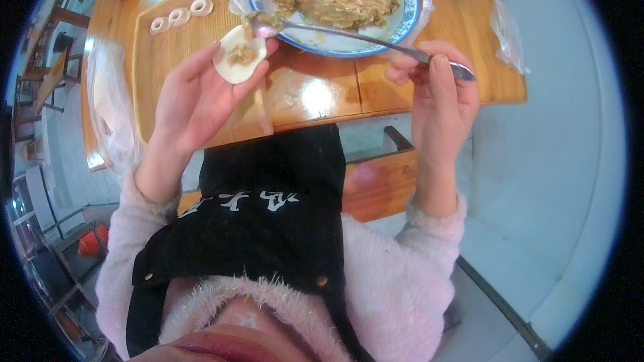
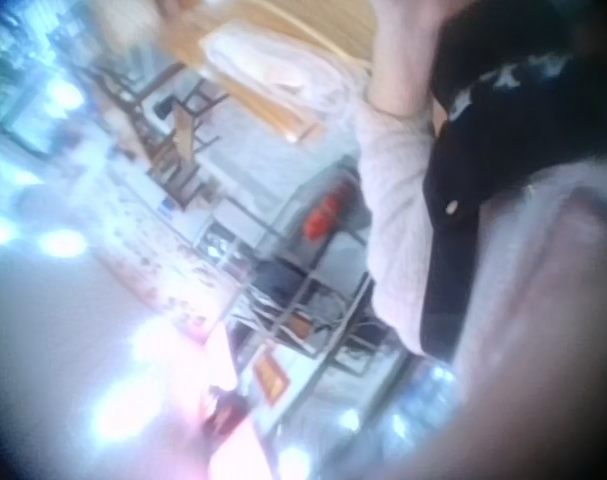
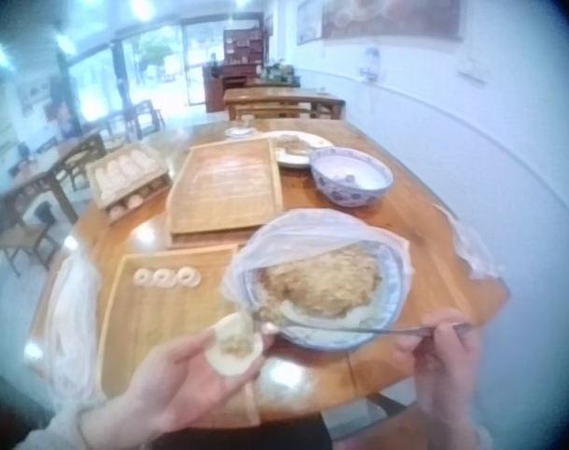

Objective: The person repeatedly picks up round dough wrappers, spoons filling onto them, and folds them into sealed dumplings, placing each finished dumpling on a wooden tray. The person uses a spoon to transfer filling and uses both hands to pinch and seal the wrappers.

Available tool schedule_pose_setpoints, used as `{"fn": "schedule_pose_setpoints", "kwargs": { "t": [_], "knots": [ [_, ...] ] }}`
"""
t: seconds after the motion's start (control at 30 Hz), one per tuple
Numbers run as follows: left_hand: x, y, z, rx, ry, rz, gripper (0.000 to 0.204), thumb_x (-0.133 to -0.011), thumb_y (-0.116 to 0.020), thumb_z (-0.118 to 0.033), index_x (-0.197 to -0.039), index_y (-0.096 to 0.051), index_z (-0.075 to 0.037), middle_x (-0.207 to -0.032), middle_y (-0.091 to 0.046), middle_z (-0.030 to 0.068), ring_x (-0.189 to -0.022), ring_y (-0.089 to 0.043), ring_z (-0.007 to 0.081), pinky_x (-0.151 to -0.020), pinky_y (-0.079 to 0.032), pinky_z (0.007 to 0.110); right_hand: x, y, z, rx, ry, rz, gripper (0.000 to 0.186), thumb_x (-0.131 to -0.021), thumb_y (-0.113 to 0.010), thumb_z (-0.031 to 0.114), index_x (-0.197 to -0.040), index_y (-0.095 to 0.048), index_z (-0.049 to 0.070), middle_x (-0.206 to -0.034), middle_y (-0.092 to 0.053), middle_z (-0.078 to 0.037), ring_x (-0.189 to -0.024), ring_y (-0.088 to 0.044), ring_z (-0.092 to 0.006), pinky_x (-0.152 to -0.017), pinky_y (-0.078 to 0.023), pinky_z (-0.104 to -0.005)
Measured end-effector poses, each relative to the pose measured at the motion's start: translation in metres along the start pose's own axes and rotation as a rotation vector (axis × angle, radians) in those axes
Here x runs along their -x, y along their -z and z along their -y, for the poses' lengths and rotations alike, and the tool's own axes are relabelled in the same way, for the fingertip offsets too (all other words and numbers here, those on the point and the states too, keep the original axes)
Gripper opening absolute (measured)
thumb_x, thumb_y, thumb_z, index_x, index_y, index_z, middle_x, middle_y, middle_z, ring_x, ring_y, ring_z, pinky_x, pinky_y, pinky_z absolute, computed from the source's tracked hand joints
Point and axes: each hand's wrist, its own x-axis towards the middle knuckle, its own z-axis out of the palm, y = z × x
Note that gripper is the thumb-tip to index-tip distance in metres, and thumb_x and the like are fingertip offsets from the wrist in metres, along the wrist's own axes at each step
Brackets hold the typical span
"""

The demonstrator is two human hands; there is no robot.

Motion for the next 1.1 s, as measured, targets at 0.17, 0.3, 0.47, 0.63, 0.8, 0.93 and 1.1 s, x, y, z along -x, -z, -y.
{"fn": "schedule_pose_setpoints", "kwargs": {
  "t": [0.17,0.3,0.47,0.63,0.8,0.93,1.1],
  "knots": [
    [0.006,0.003,-0.001,-0.082,-0.039,0.015,0.052,-0.097,-0.031,-0.021,-0.140,-0.014,0.004,-0.140,-0.029,0.0243,-0.131,-0.032,0.0321,-0.106,-0.036,0.040,0.008,-0.015,0.009,0.168,0.130,0.130,0.019,-0.094,-0.042,0.007,-0.103,-0.054,-0.004,-0.086,-0.063,-0.018,-0.073,-0.062,-0.0239,-0.069,-0.050,-0.0334],
    [0.009,0.005,0.000,-0.140,-0.059,0.016,0.053,-0.097,-0.035,-0.020,-0.140,-0.015,0.003,-0.140,-0.031,0.0235,-0.130,-0.035,0.0315,-0.105,-0.037,0.039,0.012,-0.026,0.019,0.321,0.225,0.218,0.016,-0.091,-0.042,0.001,-0.099,-0.055,-0.005,-0.085,-0.062,-0.019,-0.073,-0.062,-0.0242,-0.069,-0.051,-0.0345],
    [0.012,0.007,0.000,-0.234,-0.069,0.022,0.051,-0.097,-0.037,-0.016,-0.139,-0.017,0.005,-0.138,-0.033,0.0225,-0.127,-0.039,0.0298,-0.103,-0.040,0.037,0.011,-0.038,0.033,0.492,0.372,0.382,0.015,-0.086,-0.045,-0.003,-0.095,-0.057,-0.005,-0.082,-0.061,-0.017,-0.070,-0.061,-0.0246,-0.066,-0.049,-0.0337],
    [0.013,0.009,-0.002,-0.253,-0.087,0.084,0.046,-0.097,-0.033,-0.014,-0.137,-0.022,0.006,-0.137,-0.036,0.0224,-0.125,-0.042,0.0291,-0.102,-0.042,0.035,0.008,-0.048,0.044,0.645,0.496,0.563,0.017,-0.090,-0.043,0.003,-0.099,-0.056,-0.004,-0.080,-0.060,-0.019,-0.066,-0.058,-0.0254,-0.060,-0.046,-0.0344],
    [0.015,0.012,-0.001,-0.263,-0.098,0.091,0.045,-0.097,-0.032,-0.011,-0.137,-0.023,0.007,-0.136,-0.037,0.0226,-0.123,-0.044,0.0297,-0.100,-0.044,0.034,0.013,-0.054,0.049,0.608,0.502,0.539,0.014,-0.087,-0.046,0.001,-0.095,-0.057,-0.004,-0.079,-0.060,-0.017,-0.067,-0.060,-0.0250,-0.062,-0.045,-0.0340],
    [0.015,0.014,-0.001,-0.184,-0.080,0.091,0.043,-0.095,-0.034,-0.007,-0.135,-0.024,0.006,-0.132,-0.041,0.0222,-0.120,-0.047,0.0304,-0.097,-0.046,0.034,0.018,-0.056,0.046,0.577,0.510,0.440,0.015,-0.090,-0.046,0.006,-0.097,-0.055,-0.004,-0.079,-0.060,-0.018,-0.066,-0.060,-0.0248,-0.061,-0.046,-0.0345],
    [0.015,0.015,0.000,-0.127,-0.049,0.105,0.045,-0.094,-0.037,-0.007,-0.134,-0.022,0.007,-0.131,-0.041,0.0227,-0.119,-0.048,0.0305,-0.096,-0.046,0.034,0.020,-0.049,0.047,0.518,0.478,0.371,0.019,-0.093,-0.045,0.010,-0.099,-0.054,-0.005,-0.080,-0.061,-0.021,-0.066,-0.060,-0.0265,-0.062,-0.049,-0.0367]
  ]
}}
